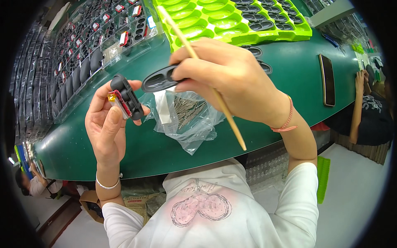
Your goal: The person assembles small electronic devices, likely wireless earbuds, at a factory workstation. They use a wooden stick to manipulate internal components, insert small metal pins, and place the finished units into a green plastic tray.
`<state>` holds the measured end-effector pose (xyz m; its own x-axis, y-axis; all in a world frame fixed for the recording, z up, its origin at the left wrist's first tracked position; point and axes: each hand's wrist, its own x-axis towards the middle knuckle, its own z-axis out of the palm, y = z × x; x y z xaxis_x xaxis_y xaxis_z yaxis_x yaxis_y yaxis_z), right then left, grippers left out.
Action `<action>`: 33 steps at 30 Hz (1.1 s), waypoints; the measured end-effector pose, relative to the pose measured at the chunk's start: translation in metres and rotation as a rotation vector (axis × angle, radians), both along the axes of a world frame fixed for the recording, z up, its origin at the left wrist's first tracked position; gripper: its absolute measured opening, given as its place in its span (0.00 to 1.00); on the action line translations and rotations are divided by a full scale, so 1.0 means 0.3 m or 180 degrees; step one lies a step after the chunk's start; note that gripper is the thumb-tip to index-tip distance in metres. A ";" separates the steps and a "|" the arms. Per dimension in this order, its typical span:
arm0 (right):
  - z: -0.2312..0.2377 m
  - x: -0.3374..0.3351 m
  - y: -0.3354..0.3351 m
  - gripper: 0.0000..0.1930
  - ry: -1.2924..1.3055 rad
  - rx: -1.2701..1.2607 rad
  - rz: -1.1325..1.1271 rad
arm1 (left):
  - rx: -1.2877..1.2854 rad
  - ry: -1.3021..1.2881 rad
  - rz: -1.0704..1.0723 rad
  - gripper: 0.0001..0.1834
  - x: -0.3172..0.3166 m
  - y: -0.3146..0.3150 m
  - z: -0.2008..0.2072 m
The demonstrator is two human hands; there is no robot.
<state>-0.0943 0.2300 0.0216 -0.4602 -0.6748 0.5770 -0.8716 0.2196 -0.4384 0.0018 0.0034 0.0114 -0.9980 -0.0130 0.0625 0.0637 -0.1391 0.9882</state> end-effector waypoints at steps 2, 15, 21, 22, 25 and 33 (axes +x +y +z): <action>0.008 0.004 -0.041 0.13 -0.0020 -0.0124 0.0081 | -0.0079 -0.0018 0.0027 0.28 -0.005 -0.004 -0.001; -0.125 0.092 -0.120 0.23 -0.1741 -0.1456 0.0169 | 0.0466 -0.0542 -0.0416 0.29 0.004 0.005 -0.018; -0.117 0.082 -0.101 0.23 -0.2962 -0.1794 0.0470 | 0.0945 -0.0720 -0.0501 0.31 -0.007 0.004 -0.012; -0.117 0.076 -0.098 0.23 -0.3025 -0.1779 0.0519 | 0.1018 -0.0742 -0.0526 0.31 -0.008 0.002 -0.011; -0.122 0.078 -0.095 0.22 -0.3450 -0.1925 0.0530 | 0.0927 -0.0754 -0.0614 0.32 -0.011 -0.006 -0.017; -0.094 0.085 -0.079 0.22 -0.3659 -0.1652 0.0562 | 0.0902 -0.0884 -0.0707 0.34 -0.015 -0.023 -0.045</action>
